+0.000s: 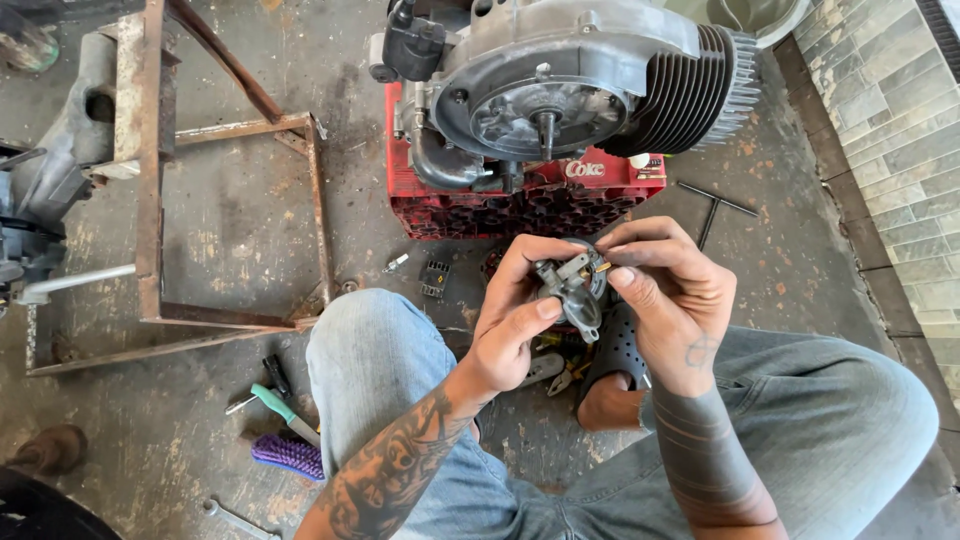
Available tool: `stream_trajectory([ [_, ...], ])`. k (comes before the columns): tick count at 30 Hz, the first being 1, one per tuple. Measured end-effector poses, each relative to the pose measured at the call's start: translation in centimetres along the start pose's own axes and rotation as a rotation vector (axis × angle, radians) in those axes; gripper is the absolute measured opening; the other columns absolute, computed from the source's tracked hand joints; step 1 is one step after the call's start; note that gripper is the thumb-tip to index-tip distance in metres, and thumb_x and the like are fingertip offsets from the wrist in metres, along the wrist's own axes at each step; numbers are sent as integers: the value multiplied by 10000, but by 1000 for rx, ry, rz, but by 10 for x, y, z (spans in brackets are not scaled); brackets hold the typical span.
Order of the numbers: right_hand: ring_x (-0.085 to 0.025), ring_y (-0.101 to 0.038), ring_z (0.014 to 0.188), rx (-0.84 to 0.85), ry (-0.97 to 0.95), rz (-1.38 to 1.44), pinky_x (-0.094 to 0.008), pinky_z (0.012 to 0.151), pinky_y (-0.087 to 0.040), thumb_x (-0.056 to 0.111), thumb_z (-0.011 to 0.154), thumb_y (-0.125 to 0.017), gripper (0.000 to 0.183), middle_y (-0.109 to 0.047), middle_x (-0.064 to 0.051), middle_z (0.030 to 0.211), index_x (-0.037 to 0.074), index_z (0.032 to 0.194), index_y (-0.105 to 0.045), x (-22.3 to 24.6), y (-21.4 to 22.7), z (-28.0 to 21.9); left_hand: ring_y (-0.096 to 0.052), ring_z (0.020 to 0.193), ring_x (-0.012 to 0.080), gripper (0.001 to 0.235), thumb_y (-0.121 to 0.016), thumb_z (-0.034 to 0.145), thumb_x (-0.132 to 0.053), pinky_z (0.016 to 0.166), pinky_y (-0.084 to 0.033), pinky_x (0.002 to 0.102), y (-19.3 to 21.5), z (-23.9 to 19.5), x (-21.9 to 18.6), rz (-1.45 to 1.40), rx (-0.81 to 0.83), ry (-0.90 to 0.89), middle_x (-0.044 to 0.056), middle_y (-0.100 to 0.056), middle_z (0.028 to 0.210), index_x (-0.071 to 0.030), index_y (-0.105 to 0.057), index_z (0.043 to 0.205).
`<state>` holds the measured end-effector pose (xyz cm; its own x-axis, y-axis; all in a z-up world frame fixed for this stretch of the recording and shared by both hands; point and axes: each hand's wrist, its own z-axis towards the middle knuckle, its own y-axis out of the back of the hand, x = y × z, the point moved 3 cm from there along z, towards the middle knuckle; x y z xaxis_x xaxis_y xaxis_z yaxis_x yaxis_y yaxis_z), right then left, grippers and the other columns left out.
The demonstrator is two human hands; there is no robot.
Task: Disassembling and inspecting engine components for repair
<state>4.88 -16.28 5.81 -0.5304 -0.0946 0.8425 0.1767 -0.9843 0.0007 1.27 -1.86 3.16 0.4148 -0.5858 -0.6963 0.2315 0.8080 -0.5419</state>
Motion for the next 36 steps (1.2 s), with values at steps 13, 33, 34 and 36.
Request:
stream_trajectory([
  [13, -253, -653, 882, 16, -14, -34, -362, 826, -550, 80, 896, -732, 146, -654, -257, 965, -61, 928, -709, 3, 7, -3, -573, 988, 170, 477, -607, 938, -289, 890, -447, 312, -8, 3, 7, 15, 16, -17, 142, -621, 1090, 42, -588, 1280],
  [33, -235, -665, 829, 145, -12, -105, -353, 783, -550, 52, 881, -758, 122, -687, -221, 952, -46, 945, -721, 3, 28, 5, -586, 1072, 187, 484, -607, 915, -284, 945, -463, 337, -10, 3, 17, 21, 24, 35, 161, -626, 1158, 53, -598, 1263],
  [34, -235, -665, 829, 144, -11, -105, -353, 783, -550, 52, 881, -758, 122, -687, -221, 952, -46, 945, -721, 6, 27, 6, -586, 1072, 187, 484, -607, 915, -284, 945, -463, 337, -10, 4, 17, 21, 25, 36, 161, -626, 1158, 53, -598, 1263],
  [36, -232, -669, 825, 159, 15, -173, -359, 780, -552, 55, 876, -772, 107, -699, -211, 963, -28, 931, -733, 10, 25, 8, -591, 1065, 197, 483, -606, 919, -278, 943, -464, 338, -10, 4, 16, 22, 25, 35, 167, -623, 1161, 52, -598, 1272],
])
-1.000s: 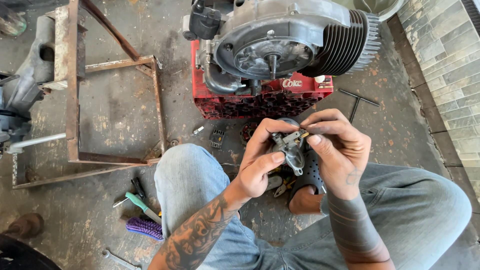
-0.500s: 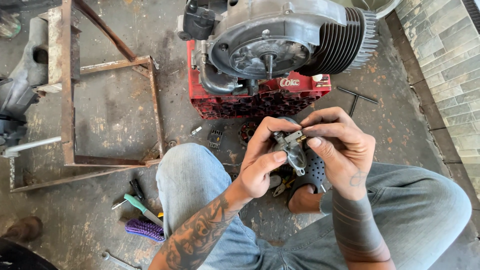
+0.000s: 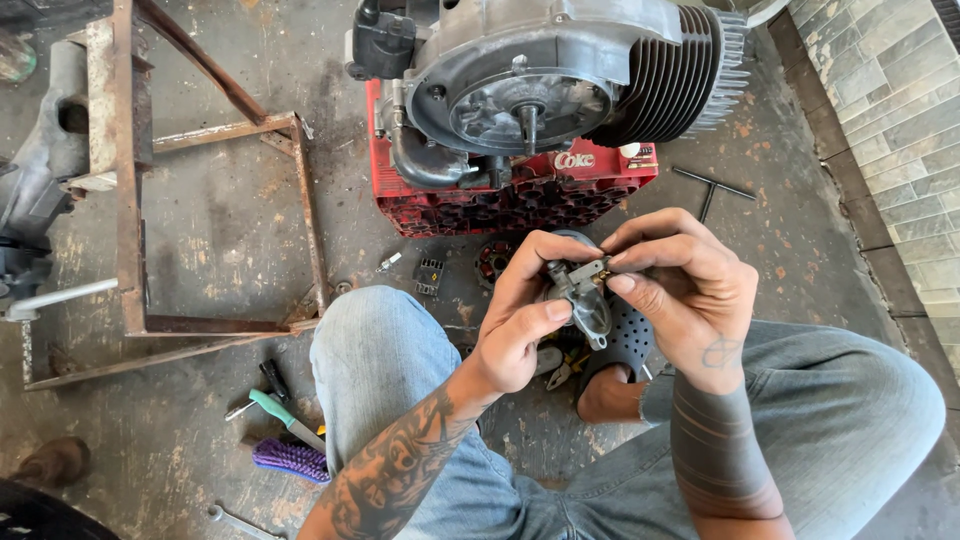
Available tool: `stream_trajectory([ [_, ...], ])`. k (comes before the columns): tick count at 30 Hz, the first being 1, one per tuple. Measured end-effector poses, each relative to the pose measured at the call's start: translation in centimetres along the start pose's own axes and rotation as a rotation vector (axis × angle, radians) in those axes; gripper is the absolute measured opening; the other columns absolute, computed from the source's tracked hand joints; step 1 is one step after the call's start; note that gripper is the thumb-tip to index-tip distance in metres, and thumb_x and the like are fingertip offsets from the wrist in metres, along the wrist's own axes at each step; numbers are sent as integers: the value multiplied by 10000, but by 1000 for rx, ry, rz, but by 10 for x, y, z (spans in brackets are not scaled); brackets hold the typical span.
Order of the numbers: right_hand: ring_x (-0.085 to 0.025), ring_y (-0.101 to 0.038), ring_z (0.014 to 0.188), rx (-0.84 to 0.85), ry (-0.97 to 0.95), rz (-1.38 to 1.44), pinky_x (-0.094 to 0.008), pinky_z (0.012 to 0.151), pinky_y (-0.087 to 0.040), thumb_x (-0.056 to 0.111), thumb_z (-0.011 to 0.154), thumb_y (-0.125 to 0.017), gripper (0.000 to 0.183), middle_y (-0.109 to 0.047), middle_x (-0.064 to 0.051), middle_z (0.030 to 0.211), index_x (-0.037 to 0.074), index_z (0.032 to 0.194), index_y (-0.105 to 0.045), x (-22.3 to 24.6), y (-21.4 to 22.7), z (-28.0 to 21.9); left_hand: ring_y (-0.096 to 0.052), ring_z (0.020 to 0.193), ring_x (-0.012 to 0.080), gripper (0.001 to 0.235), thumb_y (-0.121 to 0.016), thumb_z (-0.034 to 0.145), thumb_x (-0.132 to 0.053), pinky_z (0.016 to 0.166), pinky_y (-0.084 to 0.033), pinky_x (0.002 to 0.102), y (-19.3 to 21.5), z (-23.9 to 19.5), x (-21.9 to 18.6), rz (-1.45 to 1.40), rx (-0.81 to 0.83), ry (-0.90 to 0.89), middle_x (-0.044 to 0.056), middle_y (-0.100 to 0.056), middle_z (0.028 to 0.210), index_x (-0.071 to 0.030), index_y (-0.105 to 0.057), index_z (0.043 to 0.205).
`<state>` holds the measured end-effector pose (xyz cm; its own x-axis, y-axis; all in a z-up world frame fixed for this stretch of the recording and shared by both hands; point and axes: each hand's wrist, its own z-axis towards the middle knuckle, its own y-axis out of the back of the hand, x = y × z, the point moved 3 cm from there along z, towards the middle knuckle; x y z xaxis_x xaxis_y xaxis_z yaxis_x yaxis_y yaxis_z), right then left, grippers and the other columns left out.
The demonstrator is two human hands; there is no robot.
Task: Disassembling and inspecting engine components for repair
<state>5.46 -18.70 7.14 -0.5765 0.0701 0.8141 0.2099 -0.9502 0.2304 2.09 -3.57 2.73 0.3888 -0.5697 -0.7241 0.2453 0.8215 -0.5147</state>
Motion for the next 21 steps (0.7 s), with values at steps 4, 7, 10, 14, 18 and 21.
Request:
stream_trajectory([
  [4, -216, -657, 814, -1, 16, -21, -350, 772, -549, 61, 881, -771, 101, -704, -202, 969, -16, 937, -736, 1, -1, 1, -592, 1070, 197, 485, -604, 918, -275, 944, -466, 341, 1, 0, 2, -4, -2, 3, 170, -622, 1165, 56, -599, 1272],
  [7, -225, -631, 796, -6, 57, -39, -345, 749, -532, 47, 893, -762, 78, -696, -208, 966, -14, 934, -736, 4, -4, 3, -590, 1065, 195, 481, -591, 909, -256, 945, -467, 335, 2, -1, 5, -29, -12, 13, 163, -623, 1155, 58, -595, 1273],
  [10, -232, -636, 802, -11, 70, -49, -347, 752, -533, 49, 898, -763, 68, -697, -210, 978, -4, 937, -744, 4, -6, 4, -584, 1071, 181, 469, -580, 916, -253, 939, -469, 326, 2, -2, 6, -45, -25, 19, 155, -621, 1150, 48, -598, 1275],
  [14, -229, -630, 839, 6, 96, -80, -353, 781, -532, 36, 897, -761, 74, -699, -207, 1012, 4, 963, -764, 7, -6, 7, -586, 1039, 177, 472, -574, 920, -262, 920, -474, 331, 3, -5, 9, -91, -62, 36, 157, -622, 1128, 58, -597, 1266],
  [18, -291, -663, 928, -68, 51, -37, -384, 845, -546, 86, 957, -691, 165, -671, -255, 1043, -49, 1049, -712, -1, 5, 4, -566, 865, 199, 509, -540, 887, -275, 742, -491, 323, 7, 6, 12, -178, -52, 76, 174, -594, 967, 58, -553, 1272],
  [21, -163, -592, 880, -56, -136, -31, -241, 815, -501, -101, 934, -620, 124, -652, -154, 1102, -22, 1030, -619, -19, 28, 6, -590, 1030, 194, 441, -528, 941, -179, 903, -453, 302, 14, -1, 5, -471, -50, 265, 142, -631, 1153, -10, -516, 1348],
])
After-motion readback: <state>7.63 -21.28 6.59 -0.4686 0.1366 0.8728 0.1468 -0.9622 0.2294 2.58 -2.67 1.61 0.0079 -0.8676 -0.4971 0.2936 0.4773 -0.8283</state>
